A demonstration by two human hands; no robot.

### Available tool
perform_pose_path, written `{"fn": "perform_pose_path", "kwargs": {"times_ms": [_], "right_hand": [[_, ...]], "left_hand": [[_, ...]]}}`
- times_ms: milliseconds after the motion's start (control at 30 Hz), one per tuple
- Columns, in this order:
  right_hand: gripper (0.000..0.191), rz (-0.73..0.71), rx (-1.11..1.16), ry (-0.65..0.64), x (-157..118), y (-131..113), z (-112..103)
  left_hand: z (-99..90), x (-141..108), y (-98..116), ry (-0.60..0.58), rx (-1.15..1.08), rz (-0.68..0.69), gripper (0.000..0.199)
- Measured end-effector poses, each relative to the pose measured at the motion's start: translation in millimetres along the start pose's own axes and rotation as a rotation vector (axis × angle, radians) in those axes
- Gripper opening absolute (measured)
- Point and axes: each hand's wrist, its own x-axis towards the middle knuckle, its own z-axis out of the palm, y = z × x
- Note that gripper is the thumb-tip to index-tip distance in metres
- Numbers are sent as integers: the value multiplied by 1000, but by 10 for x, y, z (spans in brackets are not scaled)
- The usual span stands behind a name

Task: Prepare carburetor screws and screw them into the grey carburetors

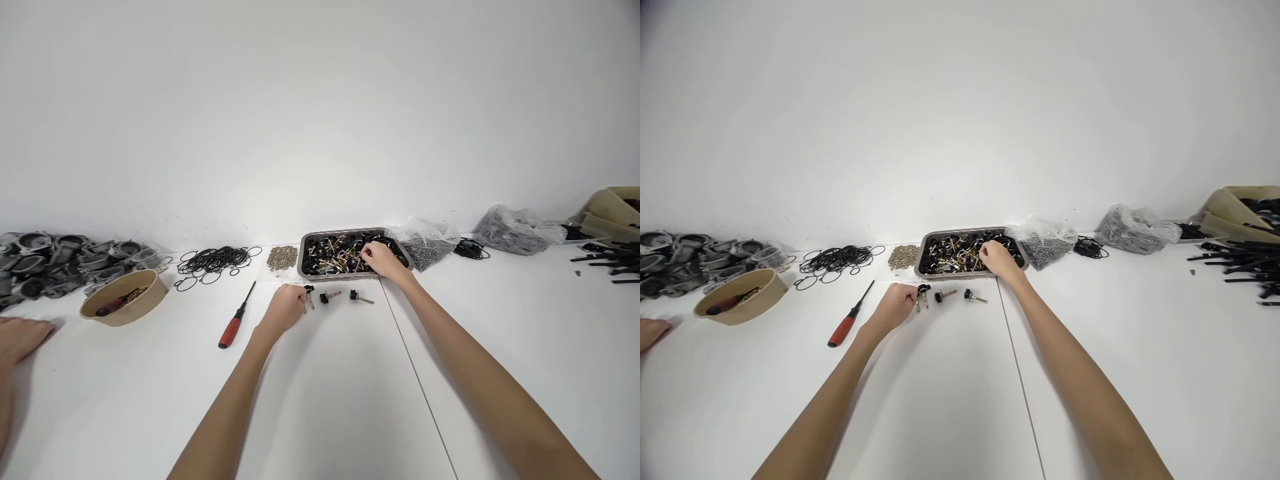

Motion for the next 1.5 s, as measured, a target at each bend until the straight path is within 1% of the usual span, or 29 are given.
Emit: {"fn": "perform_pose_path", "kwargs": {"times_ms": [167,367,1000,1267,1500], "right_hand": [[19,11,-7,5,-4,-1,7],[25,7,-17,5,-5,-1,11],[15,14,-33,-8,-20,-49,-17],[21,12,-55,-87,28,6,20],[13,26,-59,-133,42,61,45]], "left_hand": [[-3,-8,13,2,0,5,24],[8,-10,23,2,7,12,24],[7,-15,54,-16,29,15,24],[-3,-20,79,-24,30,4,24],[1,-18,81,-23,29,4,23]]}}
